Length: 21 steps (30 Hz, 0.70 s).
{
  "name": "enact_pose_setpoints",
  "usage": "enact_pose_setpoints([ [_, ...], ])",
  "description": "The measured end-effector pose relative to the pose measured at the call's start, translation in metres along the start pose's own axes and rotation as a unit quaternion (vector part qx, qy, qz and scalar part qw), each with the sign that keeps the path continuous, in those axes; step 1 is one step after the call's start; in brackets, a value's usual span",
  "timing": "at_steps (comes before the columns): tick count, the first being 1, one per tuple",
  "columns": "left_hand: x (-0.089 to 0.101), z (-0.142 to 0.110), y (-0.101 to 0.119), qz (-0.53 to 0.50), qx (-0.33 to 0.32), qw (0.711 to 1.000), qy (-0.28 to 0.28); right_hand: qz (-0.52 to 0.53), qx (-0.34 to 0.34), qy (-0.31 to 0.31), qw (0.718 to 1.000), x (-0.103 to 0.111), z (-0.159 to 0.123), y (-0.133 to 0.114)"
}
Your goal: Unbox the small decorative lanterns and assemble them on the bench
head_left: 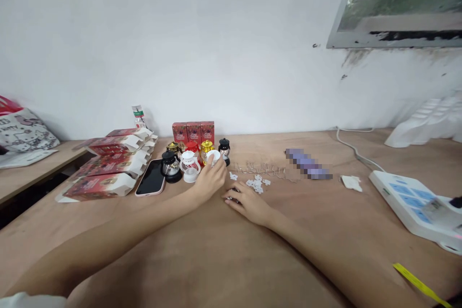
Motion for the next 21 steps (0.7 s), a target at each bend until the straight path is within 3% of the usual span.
enact_pose_setpoints([
  [5,-0.021,0.004,0.001,-0.107,0.005,0.994,-0.014,-0.005,-0.012,-0.006,1.0,-0.001,0.0,0.0],
  [9,-0.034,-0.001,0.003,-0.134,0.011,0.991,-0.006,-0.008,-0.01,-0.007,1.0,-0.001,-0.001,0.0],
  [16,-0.038,-0.01,0.003,-0.155,-0.009,0.987,-0.034,-0.024,-0.003,0.001,1.0,-0.003,-0.002,0.001],
  [18,-0.036,-0.018,0.008,-0.161,-0.048,0.984,-0.053,-0.037,0.0,0.026,0.999,-0.004,-0.003,0.0],
  [21,-0.032,-0.033,0.017,-0.182,-0.092,0.978,-0.053,-0.056,0.013,0.126,0.99,0.002,-0.004,-0.001],
])
Point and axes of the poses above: each hand's wrist, its own z-axis towards the middle knuckle, its own x-axis out of the back of the hand, y = z × x, the point moved 2 cm from there along z, towards the middle knuckle, and after that the axes turned 1 degree about -x, right-handed, at the moved point
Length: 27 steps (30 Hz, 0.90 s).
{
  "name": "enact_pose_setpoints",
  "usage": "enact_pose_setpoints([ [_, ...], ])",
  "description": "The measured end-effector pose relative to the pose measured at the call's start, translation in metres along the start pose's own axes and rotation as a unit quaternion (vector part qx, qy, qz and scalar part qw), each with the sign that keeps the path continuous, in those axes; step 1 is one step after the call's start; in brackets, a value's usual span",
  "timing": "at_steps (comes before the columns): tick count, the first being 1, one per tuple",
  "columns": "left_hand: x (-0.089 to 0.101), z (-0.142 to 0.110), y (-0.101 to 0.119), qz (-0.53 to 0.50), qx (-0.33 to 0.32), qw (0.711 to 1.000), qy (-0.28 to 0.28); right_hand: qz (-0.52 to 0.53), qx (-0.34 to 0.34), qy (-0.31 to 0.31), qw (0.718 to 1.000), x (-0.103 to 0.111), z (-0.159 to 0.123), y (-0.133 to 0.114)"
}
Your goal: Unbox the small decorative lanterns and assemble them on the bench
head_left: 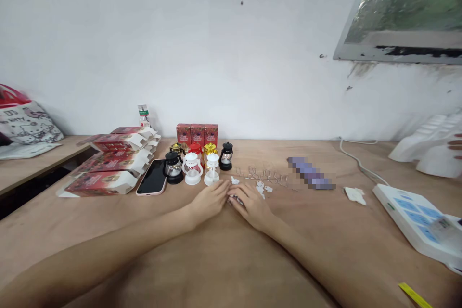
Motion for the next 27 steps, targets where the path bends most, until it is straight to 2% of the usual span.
enact_pose_setpoints([
  [3,0.002,-0.015,0.003,-0.031,0.041,0.998,0.021,-0.026,0.009,0.115,0.993,0.012,0.013,0.007],
  [6,0.008,-0.025,0.0,-0.093,0.074,0.992,0.029,-0.073,0.006,0.163,0.984,0.025,0.053,0.022],
  [8,0.012,-0.027,-0.002,-0.135,0.074,0.987,0.036,-0.105,-0.024,0.099,0.989,0.027,0.093,0.037],
  [11,0.016,-0.026,-0.003,-0.166,0.101,0.98,0.031,-0.155,-0.095,-0.074,0.981,0.019,0.154,0.06],
  [15,0.015,-0.025,-0.002,-0.184,0.145,0.972,0.005,-0.163,-0.121,-0.142,0.969,-0.005,0.209,0.079],
  [19,0.015,-0.027,-0.003,-0.209,0.16,0.965,0.0,-0.164,-0.158,-0.191,0.955,-0.032,0.23,0.09],
  [22,0.038,-0.02,0.002,-0.244,0.128,0.961,0.022,-0.174,-0.187,-0.203,0.945,-0.041,0.235,0.094],
  [25,0.086,-0.012,0.024,-0.292,0.018,0.956,0.021,-0.182,-0.211,-0.2,0.939,-0.041,0.234,0.096],
  [27,0.117,-0.018,0.05,-0.328,-0.065,0.942,0.026,-0.178,-0.225,-0.199,0.937,-0.04,0.23,0.099],
])
Point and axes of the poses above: each hand's wrist, its own z-axis towards the middle knuckle, its own x-axis out of the back of the hand, y = z × x, the point moved 2 cm from there along z, towards the middle knuckle, and after that the axes turned 1 degree about -x, right-handed, at the moved point
